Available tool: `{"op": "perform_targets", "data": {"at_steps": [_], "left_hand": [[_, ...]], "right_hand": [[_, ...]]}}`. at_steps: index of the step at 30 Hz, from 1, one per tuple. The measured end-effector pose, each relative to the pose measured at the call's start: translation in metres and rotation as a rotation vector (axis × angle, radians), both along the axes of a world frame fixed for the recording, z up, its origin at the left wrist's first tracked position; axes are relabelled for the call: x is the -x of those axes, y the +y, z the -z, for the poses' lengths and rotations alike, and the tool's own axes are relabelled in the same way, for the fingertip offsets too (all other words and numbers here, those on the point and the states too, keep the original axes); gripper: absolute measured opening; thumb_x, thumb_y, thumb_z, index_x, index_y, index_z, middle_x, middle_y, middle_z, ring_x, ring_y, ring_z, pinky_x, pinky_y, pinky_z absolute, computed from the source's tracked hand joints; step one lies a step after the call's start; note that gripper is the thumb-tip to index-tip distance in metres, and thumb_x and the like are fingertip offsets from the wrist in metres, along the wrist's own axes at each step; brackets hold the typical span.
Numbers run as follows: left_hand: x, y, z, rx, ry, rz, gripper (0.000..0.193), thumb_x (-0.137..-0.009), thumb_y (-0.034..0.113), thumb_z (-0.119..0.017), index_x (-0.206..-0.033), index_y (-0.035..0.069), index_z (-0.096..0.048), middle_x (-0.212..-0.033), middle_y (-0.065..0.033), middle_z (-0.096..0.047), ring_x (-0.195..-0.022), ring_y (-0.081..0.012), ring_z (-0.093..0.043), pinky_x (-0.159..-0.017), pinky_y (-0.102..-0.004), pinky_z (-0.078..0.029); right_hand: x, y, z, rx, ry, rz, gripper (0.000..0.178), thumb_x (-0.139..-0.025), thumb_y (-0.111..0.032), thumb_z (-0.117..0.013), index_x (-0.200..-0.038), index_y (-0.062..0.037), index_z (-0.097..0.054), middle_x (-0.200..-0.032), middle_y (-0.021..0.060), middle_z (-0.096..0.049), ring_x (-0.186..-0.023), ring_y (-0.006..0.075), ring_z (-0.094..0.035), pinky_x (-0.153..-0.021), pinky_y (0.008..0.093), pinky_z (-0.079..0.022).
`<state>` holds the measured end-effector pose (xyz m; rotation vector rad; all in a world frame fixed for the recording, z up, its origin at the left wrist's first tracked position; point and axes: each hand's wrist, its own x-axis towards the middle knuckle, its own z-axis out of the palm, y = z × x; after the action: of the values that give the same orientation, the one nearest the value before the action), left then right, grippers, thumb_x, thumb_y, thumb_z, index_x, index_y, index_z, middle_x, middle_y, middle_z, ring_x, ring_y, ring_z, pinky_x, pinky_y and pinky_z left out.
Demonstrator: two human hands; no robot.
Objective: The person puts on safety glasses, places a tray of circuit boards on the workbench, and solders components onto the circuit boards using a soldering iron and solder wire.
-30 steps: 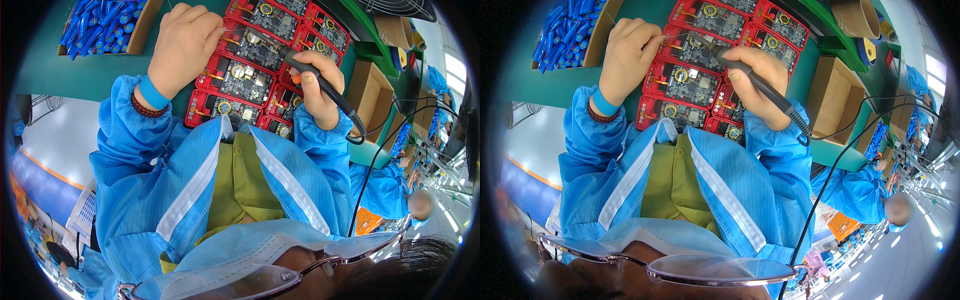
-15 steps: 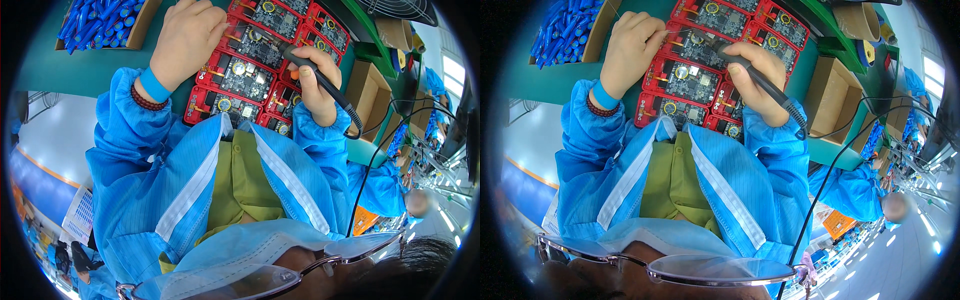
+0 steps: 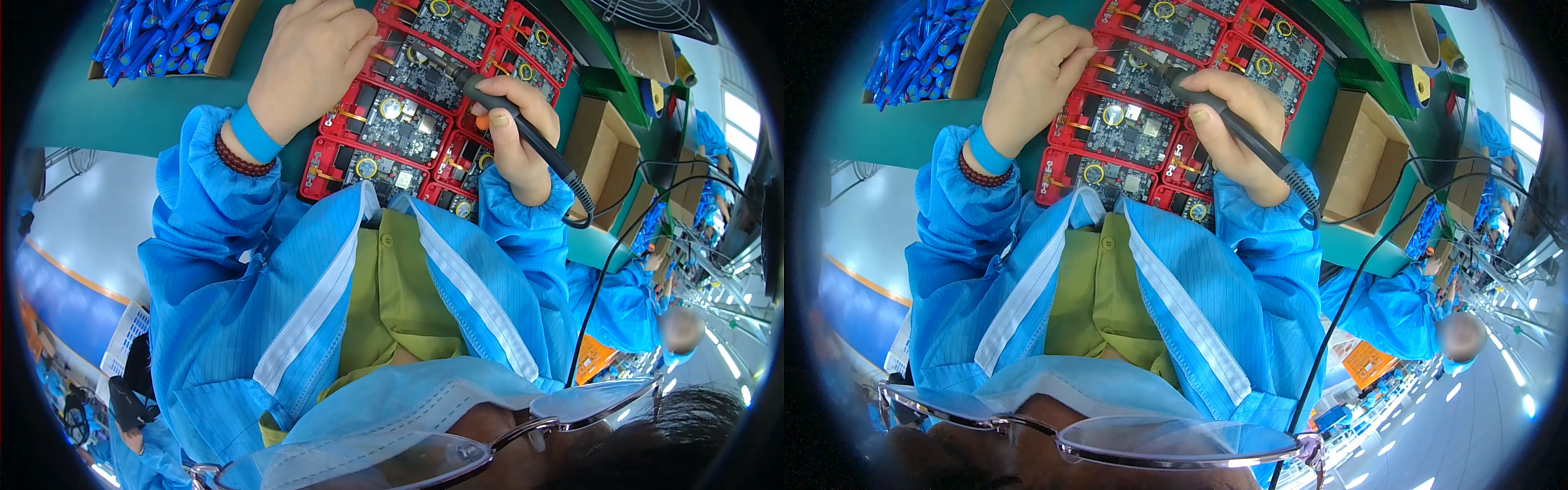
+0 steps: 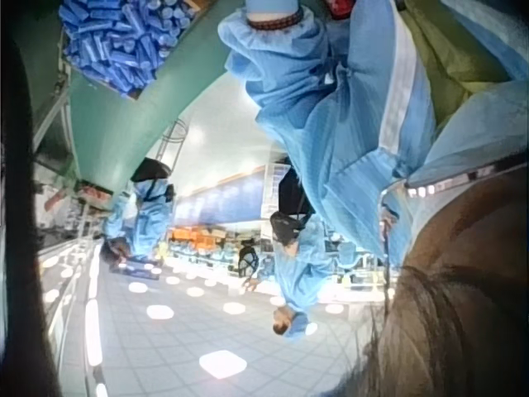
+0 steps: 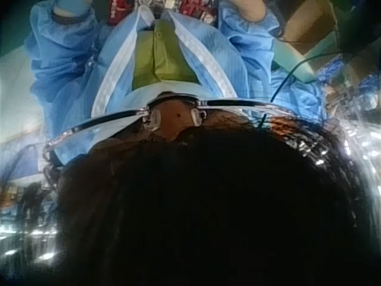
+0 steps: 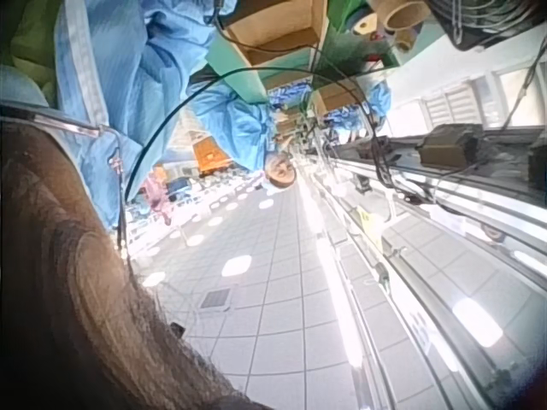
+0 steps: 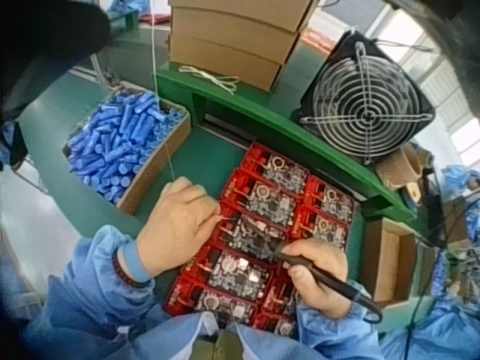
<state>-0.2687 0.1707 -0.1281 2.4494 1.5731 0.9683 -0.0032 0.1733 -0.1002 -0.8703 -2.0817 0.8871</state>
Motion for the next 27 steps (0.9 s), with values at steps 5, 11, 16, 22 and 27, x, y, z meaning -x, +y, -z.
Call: {"op": "perform_targets", "data": {"at_steps": [5, 11, 16, 22, 27], "left_hand": [[-0.003, 0.003, -0.001, -0.015, -0.018, 0.012, 0.006, -0.085, 0.011, -0.064, -0.088, 0.006, -0.065, -0.084, -0.0072, -0.06, -0.083, -0.027, -0.054, -0.076, -0.038, -0.044], [-0.007, 0.013, -0.018, -0.014, -0.132, -0.056, 0.007, -0.086, 0.011, -0.063, -0.089, 0.004, -0.061, -0.085, -0.0105, -0.06, -0.083, -0.0309, -0.054, -0.075, -0.0408, -0.045], [-0.028, 0.039, -0.036, -0.008, -0.168, -0.096, 0.005, -0.079, 0.005, -0.061, -0.077, 0.001, -0.061, -0.081, -0.0169, -0.053, -0.084, -0.0345, -0.052, -0.079, -0.0411, -0.043], [-0.018, 0.05, -0.001, -0.091, -0.089, -0.044, 0.007, -0.085, 0.008, -0.064, -0.09, 0.004, -0.061, -0.085, -0.0119, -0.057, -0.084, -0.0321, -0.054, -0.075, -0.0407, -0.045], [-0.015, 0.06, 0.006, -0.105, -0.077, -0.058, 0.009, -0.084, 0.006, -0.064, -0.092, 0.004, -0.061, -0.086, -0.013, -0.057, -0.084, -0.0332, -0.055, -0.074, -0.0402, -0.046]], "right_hand": [[-0.003, 0.0, -0.003, -0.002, 0.004, 0.012, 0.024, -0.088, -0.018, -0.064, -0.106, -0.0019, -0.062, -0.089, 0.0128, -0.068, -0.075, 0.0242, -0.067, -0.067, 0.0324, -0.052], [-0.012, 0.011, -0.019, 0.007, 0.254, 0.128, 0.027, -0.094, -0.021, -0.057, -0.11, 0.0015, -0.06, -0.086, 0.0095, -0.066, -0.071, 0.0113, -0.063, -0.064, 0.0223, -0.052], [-0.012, 0.036, -0.023, -0.021, 0.258, 0.128, 0.025, -0.095, -0.019, -0.056, -0.112, 0.0, -0.06, -0.084, 0.0076, -0.066, -0.071, 0.01, -0.062, -0.064, 0.0214, -0.051], [-0.007, 0.037, -0.008, 0.046, 0.152, 0.14, 0.023, -0.094, -0.019, -0.059, -0.106, -0.0005, -0.063, -0.088, 0.0078, -0.065, -0.074, 0.0121, -0.063, -0.066, 0.0242, -0.05], [0.002, 0.045, -0.006, 0.016, 0.078, 0.143, 0.021, -0.093, -0.018, -0.06, -0.105, -0.0011, -0.064, -0.082, 0.0086, -0.065, -0.073, 0.0144, -0.064, -0.066, 0.0267, -0.05]]}}
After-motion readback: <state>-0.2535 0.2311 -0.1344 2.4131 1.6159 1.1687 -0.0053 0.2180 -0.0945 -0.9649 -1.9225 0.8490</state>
